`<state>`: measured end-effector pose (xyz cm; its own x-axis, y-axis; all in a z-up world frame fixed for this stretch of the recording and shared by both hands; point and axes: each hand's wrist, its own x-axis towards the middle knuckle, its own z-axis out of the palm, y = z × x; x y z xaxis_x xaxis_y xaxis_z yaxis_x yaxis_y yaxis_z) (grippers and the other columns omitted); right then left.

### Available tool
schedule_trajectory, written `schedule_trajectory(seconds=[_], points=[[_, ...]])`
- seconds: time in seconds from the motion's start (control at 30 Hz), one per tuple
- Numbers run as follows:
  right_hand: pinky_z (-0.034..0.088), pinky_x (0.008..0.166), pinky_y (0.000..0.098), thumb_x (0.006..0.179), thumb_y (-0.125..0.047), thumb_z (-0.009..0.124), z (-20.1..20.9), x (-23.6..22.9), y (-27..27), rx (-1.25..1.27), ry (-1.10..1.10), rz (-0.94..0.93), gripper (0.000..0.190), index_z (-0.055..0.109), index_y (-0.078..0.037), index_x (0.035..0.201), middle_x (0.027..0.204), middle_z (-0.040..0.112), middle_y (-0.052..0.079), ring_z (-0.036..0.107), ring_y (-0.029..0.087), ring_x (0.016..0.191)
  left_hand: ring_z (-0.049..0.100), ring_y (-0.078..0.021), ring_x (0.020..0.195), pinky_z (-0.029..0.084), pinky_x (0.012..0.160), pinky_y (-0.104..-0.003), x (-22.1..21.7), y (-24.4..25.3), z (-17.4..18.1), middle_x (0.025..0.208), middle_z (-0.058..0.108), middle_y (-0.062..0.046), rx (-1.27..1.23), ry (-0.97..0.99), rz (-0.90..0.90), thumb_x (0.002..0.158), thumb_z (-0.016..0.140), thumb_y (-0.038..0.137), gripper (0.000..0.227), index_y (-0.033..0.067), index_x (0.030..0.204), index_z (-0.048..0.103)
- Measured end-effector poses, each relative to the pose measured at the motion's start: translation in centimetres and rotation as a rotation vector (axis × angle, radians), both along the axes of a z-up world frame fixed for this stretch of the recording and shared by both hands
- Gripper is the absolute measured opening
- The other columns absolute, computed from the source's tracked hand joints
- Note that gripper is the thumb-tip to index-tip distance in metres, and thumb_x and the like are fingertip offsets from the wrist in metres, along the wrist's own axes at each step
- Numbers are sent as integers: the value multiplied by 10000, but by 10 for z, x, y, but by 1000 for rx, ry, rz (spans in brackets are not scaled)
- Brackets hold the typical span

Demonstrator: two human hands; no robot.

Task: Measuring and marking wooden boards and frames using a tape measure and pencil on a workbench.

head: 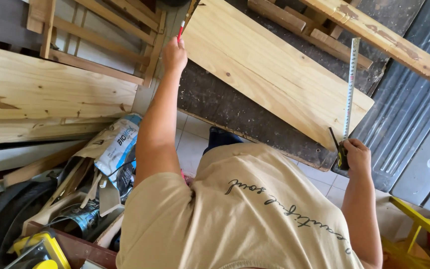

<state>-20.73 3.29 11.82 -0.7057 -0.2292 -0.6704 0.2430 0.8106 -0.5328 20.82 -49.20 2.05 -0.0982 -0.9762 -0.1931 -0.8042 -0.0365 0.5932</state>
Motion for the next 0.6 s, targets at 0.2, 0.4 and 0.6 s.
schedule_trajectory(seconds=[0.2,0.4,0.6], points=[[405,631,333,1000,-205,641,-13,-5,4,16,80,57,108,736,-157,980,848,580,11,509,161,745,660,-224,710,480,576,-381,17,36,-2,797,678,-63,-46,67,30,1112,407,385,445,71,1005,704],[453,661,383,983,-217,649,-1,-13,22,142,94,214,164,778,-135,1041,909,659,82,579,221,799,669,-309,773,494,656,-454,42,79,-15,857,699,-118,-135,-20,53,1112,422,326,401,53,975,681],[505,620,437,995,-282,552,41,3,31,382,172,460,319,801,-162,1154,1135,765,120,632,308,861,689,-339,937,547,771,-469,62,133,16,985,734,-155,-95,-1,150,1087,513,185,271,34,1035,732]])
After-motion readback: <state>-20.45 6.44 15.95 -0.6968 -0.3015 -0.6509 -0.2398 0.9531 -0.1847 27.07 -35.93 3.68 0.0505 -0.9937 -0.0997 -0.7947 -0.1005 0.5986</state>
